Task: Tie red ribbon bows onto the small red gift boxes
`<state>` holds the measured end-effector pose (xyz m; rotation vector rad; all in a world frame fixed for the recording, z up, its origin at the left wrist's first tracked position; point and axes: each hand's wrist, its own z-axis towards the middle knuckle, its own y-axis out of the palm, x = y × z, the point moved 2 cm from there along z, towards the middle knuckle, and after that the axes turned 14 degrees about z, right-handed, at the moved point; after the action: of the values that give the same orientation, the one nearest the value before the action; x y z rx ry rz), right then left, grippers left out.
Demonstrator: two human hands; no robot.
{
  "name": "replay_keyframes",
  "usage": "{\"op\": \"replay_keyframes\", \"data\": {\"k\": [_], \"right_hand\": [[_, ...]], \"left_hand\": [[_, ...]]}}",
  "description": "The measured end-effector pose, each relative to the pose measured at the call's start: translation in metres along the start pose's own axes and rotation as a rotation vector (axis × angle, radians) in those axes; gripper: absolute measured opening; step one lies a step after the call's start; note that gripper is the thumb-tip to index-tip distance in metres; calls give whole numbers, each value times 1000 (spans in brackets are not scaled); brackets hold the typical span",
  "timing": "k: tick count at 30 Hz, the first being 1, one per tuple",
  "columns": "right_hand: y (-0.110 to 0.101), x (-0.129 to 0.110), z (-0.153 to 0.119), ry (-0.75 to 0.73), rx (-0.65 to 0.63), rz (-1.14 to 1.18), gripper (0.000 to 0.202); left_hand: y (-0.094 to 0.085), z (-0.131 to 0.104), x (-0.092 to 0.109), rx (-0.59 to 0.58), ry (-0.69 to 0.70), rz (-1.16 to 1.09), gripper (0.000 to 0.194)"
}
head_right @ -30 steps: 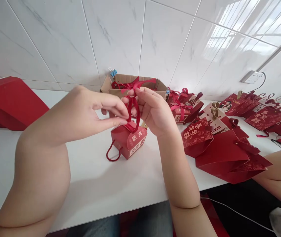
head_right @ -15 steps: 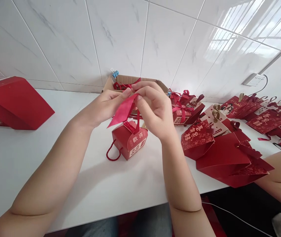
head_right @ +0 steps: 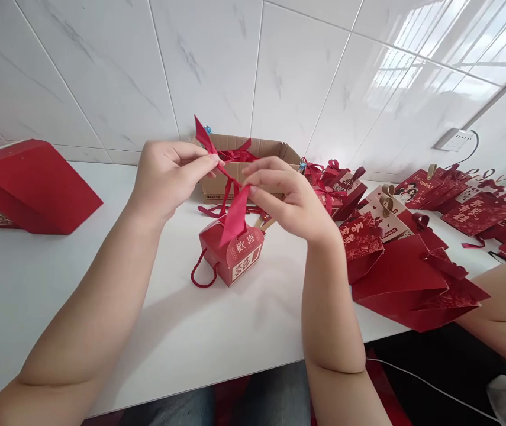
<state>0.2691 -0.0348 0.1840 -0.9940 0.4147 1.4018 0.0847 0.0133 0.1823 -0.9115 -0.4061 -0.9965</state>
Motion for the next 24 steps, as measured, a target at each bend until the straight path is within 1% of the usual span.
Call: {"op": "replay_keyframes", "data": {"k": [3, 6, 10, 14, 17, 21, 24], "right_hand": [[-14, -3, -7, 144, -177, -42, 16], [-24, -6, -14, 302, -340, -98, 16], [-28, -9, -21, 453, -469, -132, 18], [-27, -10, -25, 549, -593, -195, 19], [-28, -8, -27, 613, -622, -228, 19], [-31, -2, -26, 711, -583, -271, 23], [-34, 4, -24, 727, -560, -332, 23]], "left_hand": [[-1, 5, -12, 36, -14, 154, 19], [-1, 10, -27, 17, -100, 354, 18], [-1, 15, -47, -22, -238, 620, 17], [0, 20, -72, -65, -310, 738, 18], [3, 22, -86, -93, -341, 776, 18], [6, 23, -95, -133, -369, 814, 14], [7, 23, -98, -227, -423, 856, 10]]}}
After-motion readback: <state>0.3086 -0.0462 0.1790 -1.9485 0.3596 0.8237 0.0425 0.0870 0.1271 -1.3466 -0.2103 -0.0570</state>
